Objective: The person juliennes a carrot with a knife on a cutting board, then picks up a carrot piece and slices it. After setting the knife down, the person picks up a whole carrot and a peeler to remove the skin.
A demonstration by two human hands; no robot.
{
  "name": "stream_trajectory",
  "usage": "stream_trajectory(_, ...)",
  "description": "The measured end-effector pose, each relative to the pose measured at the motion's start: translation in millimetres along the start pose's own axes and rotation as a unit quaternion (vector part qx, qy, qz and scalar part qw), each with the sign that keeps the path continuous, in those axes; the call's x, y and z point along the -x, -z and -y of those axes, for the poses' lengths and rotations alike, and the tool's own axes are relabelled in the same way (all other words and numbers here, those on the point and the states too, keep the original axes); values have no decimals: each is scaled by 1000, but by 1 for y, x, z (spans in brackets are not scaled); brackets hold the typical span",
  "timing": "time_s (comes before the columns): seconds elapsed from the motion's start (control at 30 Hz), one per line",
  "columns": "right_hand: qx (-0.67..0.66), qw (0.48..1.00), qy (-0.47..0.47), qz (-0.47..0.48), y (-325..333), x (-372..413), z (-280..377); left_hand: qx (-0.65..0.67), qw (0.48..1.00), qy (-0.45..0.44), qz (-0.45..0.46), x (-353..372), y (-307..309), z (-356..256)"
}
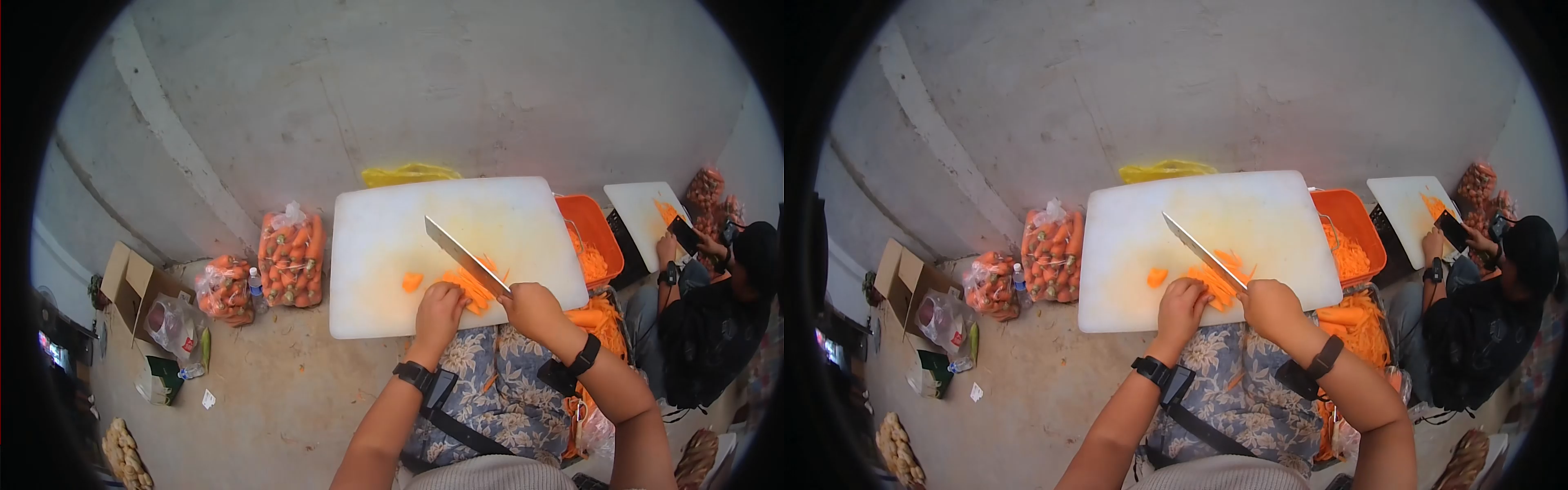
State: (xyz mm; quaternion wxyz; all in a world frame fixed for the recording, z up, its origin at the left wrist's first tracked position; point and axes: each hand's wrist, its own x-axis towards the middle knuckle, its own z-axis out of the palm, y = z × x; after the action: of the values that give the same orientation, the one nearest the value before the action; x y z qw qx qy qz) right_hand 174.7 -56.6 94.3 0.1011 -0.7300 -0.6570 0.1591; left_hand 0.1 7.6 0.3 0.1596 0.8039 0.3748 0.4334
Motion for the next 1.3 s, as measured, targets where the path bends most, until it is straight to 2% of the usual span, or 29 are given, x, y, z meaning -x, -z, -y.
stream_trajectory(0.1,17,1000,11,12,-10,0,-5,-1,1000,1,4,0,2,0)
stream_trajectory(0.33,6,1000,-5,15,21,6,18,0,1000,-1,-6,-1,1,-1)
stream_trajectory(0.47,38,999,13,24,-14,0,-3,7,1000,-3,2,-2,3,1)
stream_trajectory(0.57,24,999,24,30,8,1,3,2,1000,4,13,-1,2,0)
stream_trajectory(0.63,-6,1000,0,3,27,5,18,-1,1000,-2,-1,-1,1,0)
stream_trajectory(0.77,-34,999,2,-27,11,6,15,2,1000,-10,-19,-1,0,0)
stream_trajectory(0.83,3,1000,14,16,-14,0,0,-14,999,-12,-30,-2,3,-1)
stream_trajectory(0.97,29,999,34,20,3,-2,4,-43,998,-31,-43,1,3,-1)
stream_trajectory(1.03,2,1000,-7,18,22,2,18,-62,997,-28,-42,-1,4,-2)
stream_trajectory(1.17,-18,1000,1,-15,-2,2,9,-51,998,-9,-43,2,2,-4)
stream_trajectory(1.23,26,999,1,33,-10,-3,4,-47,998,3,-35,0,2,-3)
stream_trajectory(1.3,35,999,14,32,-1,-6,3,-46,998,-2,-38,-1,2,-3)
